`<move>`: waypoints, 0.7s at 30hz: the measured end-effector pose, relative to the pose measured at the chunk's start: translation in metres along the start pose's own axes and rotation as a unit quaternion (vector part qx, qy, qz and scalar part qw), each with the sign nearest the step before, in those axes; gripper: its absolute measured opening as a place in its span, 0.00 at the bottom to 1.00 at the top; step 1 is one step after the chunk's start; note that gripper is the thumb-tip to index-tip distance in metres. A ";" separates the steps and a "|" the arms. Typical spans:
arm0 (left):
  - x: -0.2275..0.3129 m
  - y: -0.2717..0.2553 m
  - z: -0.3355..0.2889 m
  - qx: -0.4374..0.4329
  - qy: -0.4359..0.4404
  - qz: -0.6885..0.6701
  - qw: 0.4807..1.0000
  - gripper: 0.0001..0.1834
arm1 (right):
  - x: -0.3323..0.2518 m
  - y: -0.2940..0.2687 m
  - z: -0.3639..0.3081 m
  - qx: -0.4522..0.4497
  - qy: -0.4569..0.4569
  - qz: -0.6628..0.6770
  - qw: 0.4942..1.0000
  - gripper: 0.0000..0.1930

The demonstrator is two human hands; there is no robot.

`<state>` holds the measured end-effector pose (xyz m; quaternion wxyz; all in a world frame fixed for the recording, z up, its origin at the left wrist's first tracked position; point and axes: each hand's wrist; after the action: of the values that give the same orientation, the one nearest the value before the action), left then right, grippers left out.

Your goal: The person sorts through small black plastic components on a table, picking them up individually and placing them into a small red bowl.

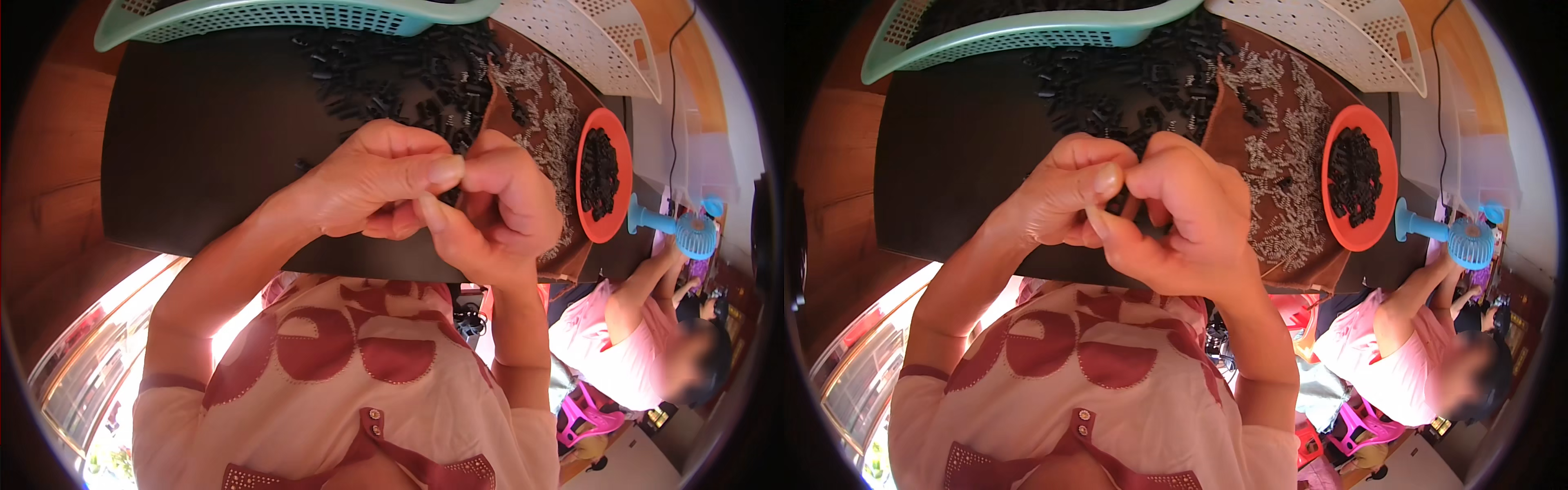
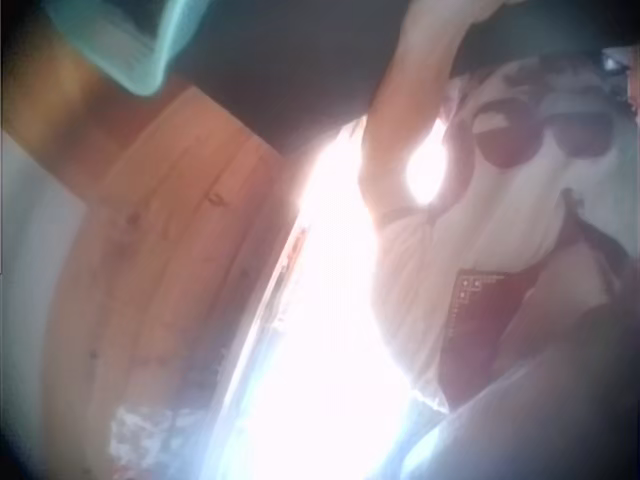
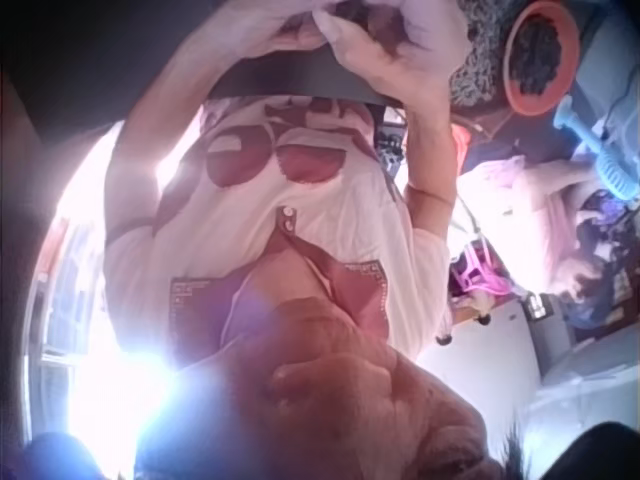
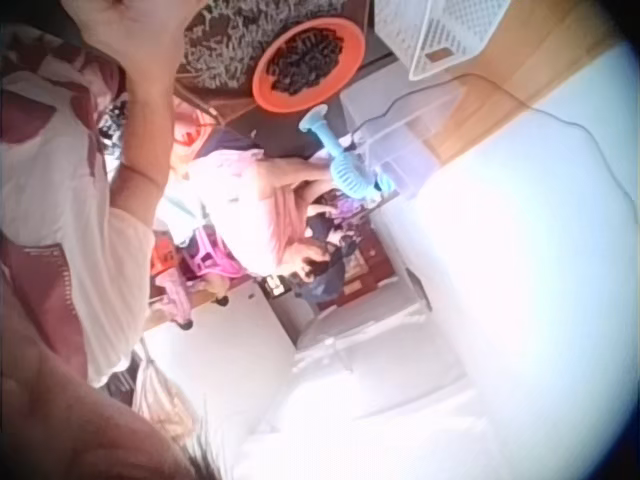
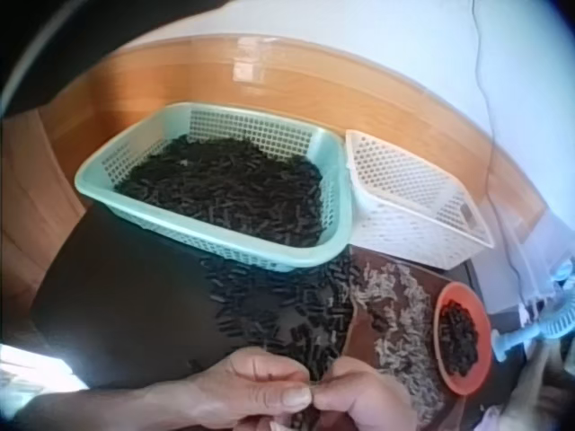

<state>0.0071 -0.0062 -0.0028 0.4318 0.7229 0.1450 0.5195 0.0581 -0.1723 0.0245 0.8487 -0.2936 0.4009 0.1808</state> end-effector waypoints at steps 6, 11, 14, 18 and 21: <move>-0.005 0.001 -0.003 0.010 0.028 0.076 0.997 0.20 | -0.003 -0.018 -0.012 0.037 -0.009 -0.098 0.994 0.16; -0.009 0.005 0.003 0.057 0.165 0.200 0.964 0.30 | 0.000 -0.128 -0.059 0.285 0.272 -0.173 0.903 0.09; -0.009 0.011 0.004 0.088 0.203 0.256 0.941 0.25 | 0.025 -0.174 -0.081 0.191 0.320 -0.273 0.887 0.14; 0.006 0.026 -0.004 0.130 0.285 0.290 0.904 0.23 | 0.046 -0.196 -0.098 0.151 0.320 -0.312 0.882 0.14; 0.022 0.031 -0.023 0.195 0.367 0.292 0.861 0.21 | 0.044 -0.198 -0.095 0.165 0.278 -0.316 0.892 0.13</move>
<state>-0.0113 0.0004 0.0368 0.0258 0.5584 0.1740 0.8107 0.1383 -0.3811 0.0121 0.7512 -0.2988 0.5305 -0.2549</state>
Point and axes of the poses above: each hand's wrist, its own z-axis towards the middle knuckle, its own y-axis out of the palm, x = y × z, and after that the axes turned 2 degrees about -x, right-handed
